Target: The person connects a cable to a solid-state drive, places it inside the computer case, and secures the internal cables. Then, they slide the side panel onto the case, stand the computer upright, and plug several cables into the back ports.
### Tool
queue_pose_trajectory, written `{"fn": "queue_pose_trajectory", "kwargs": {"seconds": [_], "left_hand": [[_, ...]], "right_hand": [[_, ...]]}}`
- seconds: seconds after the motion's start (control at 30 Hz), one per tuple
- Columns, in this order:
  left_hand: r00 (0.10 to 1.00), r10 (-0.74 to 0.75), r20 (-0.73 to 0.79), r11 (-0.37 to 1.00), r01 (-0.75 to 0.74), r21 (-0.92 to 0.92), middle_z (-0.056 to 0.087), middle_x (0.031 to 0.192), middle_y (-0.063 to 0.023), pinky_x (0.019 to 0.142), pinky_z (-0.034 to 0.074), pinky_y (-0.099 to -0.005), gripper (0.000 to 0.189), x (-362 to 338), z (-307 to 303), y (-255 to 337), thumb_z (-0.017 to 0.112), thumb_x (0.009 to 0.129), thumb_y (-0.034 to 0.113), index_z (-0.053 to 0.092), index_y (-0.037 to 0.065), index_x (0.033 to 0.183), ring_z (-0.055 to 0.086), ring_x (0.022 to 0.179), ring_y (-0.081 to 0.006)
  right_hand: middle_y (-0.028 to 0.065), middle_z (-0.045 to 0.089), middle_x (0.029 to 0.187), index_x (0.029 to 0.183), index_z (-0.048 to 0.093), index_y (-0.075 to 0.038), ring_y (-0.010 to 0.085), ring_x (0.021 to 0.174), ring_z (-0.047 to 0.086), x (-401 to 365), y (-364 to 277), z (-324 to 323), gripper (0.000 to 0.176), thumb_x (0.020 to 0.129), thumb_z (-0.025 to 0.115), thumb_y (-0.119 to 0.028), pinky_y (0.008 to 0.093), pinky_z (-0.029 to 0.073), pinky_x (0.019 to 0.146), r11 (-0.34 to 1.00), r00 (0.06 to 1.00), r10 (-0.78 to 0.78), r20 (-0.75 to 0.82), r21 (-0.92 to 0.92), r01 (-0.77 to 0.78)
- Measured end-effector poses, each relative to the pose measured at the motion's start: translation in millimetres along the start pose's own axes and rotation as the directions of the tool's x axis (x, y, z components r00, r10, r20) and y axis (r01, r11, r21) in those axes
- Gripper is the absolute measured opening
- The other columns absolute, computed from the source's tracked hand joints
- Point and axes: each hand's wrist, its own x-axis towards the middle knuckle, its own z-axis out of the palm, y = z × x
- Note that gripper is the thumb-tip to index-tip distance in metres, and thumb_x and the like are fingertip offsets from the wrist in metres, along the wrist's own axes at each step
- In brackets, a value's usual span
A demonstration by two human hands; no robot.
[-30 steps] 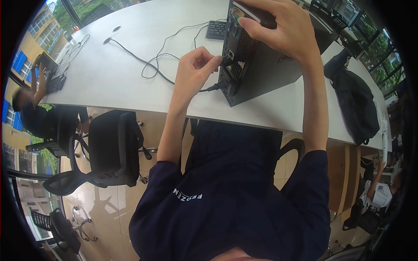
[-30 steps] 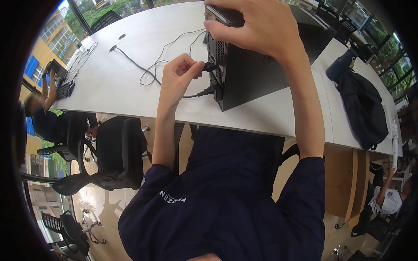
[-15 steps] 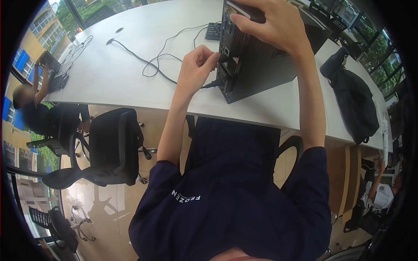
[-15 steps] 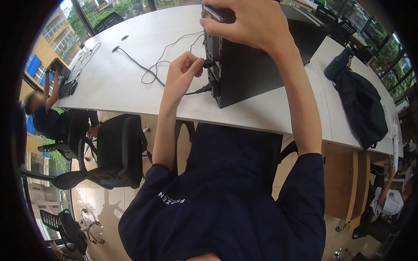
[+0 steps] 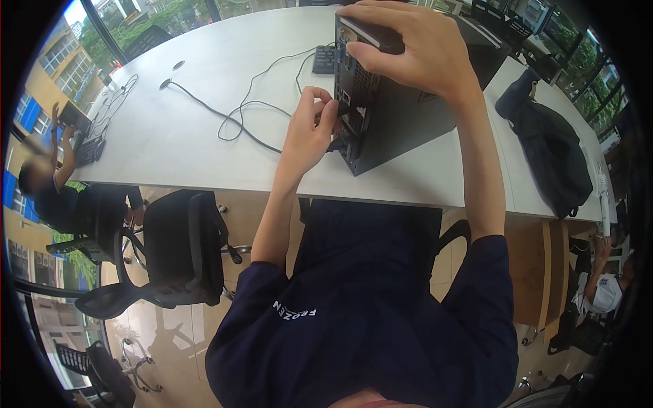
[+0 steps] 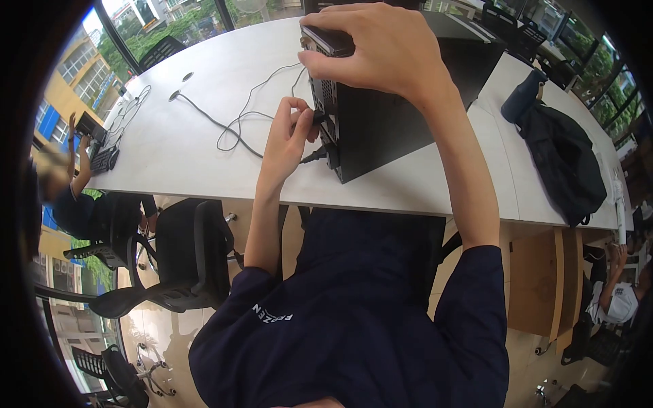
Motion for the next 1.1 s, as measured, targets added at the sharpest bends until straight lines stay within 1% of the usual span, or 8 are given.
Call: {"fn": "queue_pose_trajectory", "kwargs": {"seconds": [0.13, 0.33, 0.43, 0.57, 0.63, 0.73, 0.87, 1.1], "left_hand": [[0.843, 0.489, -0.225, 0.746, -0.270, 0.609, 0.062, 0.104, -0.0175, 0.086, 0.044, -0.0410, 0.025, -7, 12, 28, 0.067, 0.086, 0.004, 0.056, 0.002, 0.108, 0.057, 0.095, -0.0320], [0.516, 0.823, -0.237, 0.535, -0.566, 0.627, 0.061, 0.115, -0.0203, 0.097, 0.043, -0.0457, 0.025, 7, 17, 75, 0.067, 0.082, 0.006, 0.059, 0.001, 0.105, 0.058, 0.106, -0.0353], [0.380, 0.884, -0.272, 0.467, -0.741, 0.482, 0.063, 0.117, -0.0196, 0.104, 0.040, -0.0456, 0.018, 18, 22, 84, 0.068, 0.082, 0.009, 0.064, 0.002, 0.098, 0.058, 0.115, -0.0379], [0.462, 0.884, -0.070, 0.413, -0.702, 0.580, 0.064, 0.119, -0.0138, 0.107, 0.037, -0.0464, 0.031, 30, 39, 107, 0.069, 0.081, 0.013, 0.067, 0.003, 0.111, 0.059, 0.115, -0.0355], [0.536, 0.844, -0.015, 0.436, -0.671, 0.600, 0.064, 0.118, -0.0131, 0.107, 0.037, -0.0470, 0.031, 35, 54, 107, 0.070, 0.081, 0.013, 0.068, 0.004, 0.111, 0.060, 0.115, -0.0341], [0.585, 0.810, 0.052, 0.408, -0.624, 0.667, 0.065, 0.114, -0.0103, 0.108, 0.036, -0.0486, 0.030, 49, 64, 96, 0.071, 0.080, 0.012, 0.070, 0.008, 0.110, 0.061, 0.114, -0.0308], [0.513, 0.859, -0.003, 0.389, -0.647, 0.656, 0.065, 0.111, -0.0087, 0.108, 0.036, -0.0500, 0.027, 57, 64, 87, 0.071, 0.079, 0.009, 0.072, 0.007, 0.106, 0.061, 0.112, -0.0306], [0.416, 0.901, -0.125, 0.402, -0.693, 0.599, 0.068, 0.107, -0.0102, 0.108, 0.039, -0.0530, 0.020, 58, 74, 78, 0.069, 0.080, 0.010, 0.071, 0.006, 0.100, 0.063, 0.111, -0.0325]], "right_hand": [[0.0109, 0.074, 0.121, 0.122, 0.075, -0.014, 0.0313, 0.108, 0.071, -9, 4, 9, 0.049, 0.087, 0.076, -0.048, 0.0355, 0.054, 0.095, 0.995, 0.998, 0.020, -0.056, -0.093, -0.025], [0.0113, 0.074, 0.123, 0.127, 0.073, -0.009, 0.0250, 0.112, 0.070, -25, 49, -39, 0.043, 0.094, 0.069, -0.035, 0.0354, 0.051, 0.101, 0.975, 0.972, -0.120, -0.201, 0.158, 0.153], [0.0080, 0.074, 0.122, 0.126, 0.073, -0.006, 0.0173, 0.114, 0.067, -50, 96, -68, 0.034, 0.102, 0.063, -0.029, 0.0306, 0.048, 0.102, 0.975, 0.963, 0.168, -0.211, 0.182, -0.130], [0.0060, 0.076, 0.119, 0.124, 0.076, -0.013, 0.0214, 0.113, 0.068, -86, 190, -66, 0.040, 0.099, 0.064, -0.041, 0.0334, 0.045, 0.104, 0.907, 0.895, 0.390, -0.219, 0.260, -0.332], [0.0034, 0.072, 0.128, 0.135, 0.069, -0.012, 0.0213, 0.124, 0.062, -99, 213, -59, 0.045, 0.101, 0.058, -0.041, 0.0369, 0.040, 0.110, 0.550, 0.712, 0.698, -0.073, 0.691, -0.469], [0.0104, 0.057, 0.148, 0.150, 0.050, -0.003, 0.0224, 0.137, 0.051, -112, 240, -40, 0.061, 0.106, 0.048, -0.045, 0.0384, 0.037, 0.115, 0.172, 0.774, 0.606, 0.184, 0.920, -0.353], [0.0106, 0.055, 0.150, 0.152, 0.050, -0.005, 0.0226, 0.136, 0.052, -110, 222, -15, 0.065, 0.105, 0.047, -0.049, 0.0361, 0.036, 0.116, -0.032, 0.835, 0.518, 0.186, 0.980, -0.198], [0.0155, 0.054, 0.150, 0.152, 0.049, -0.002, 0.0258, 0.139, 0.051, -113, 219, -1, 0.067, 0.100, 0.045, -0.044, 0.0381, 0.037, 0.118, 0.109, 0.786, 0.613, 0.082, 0.976, -0.187]]}}
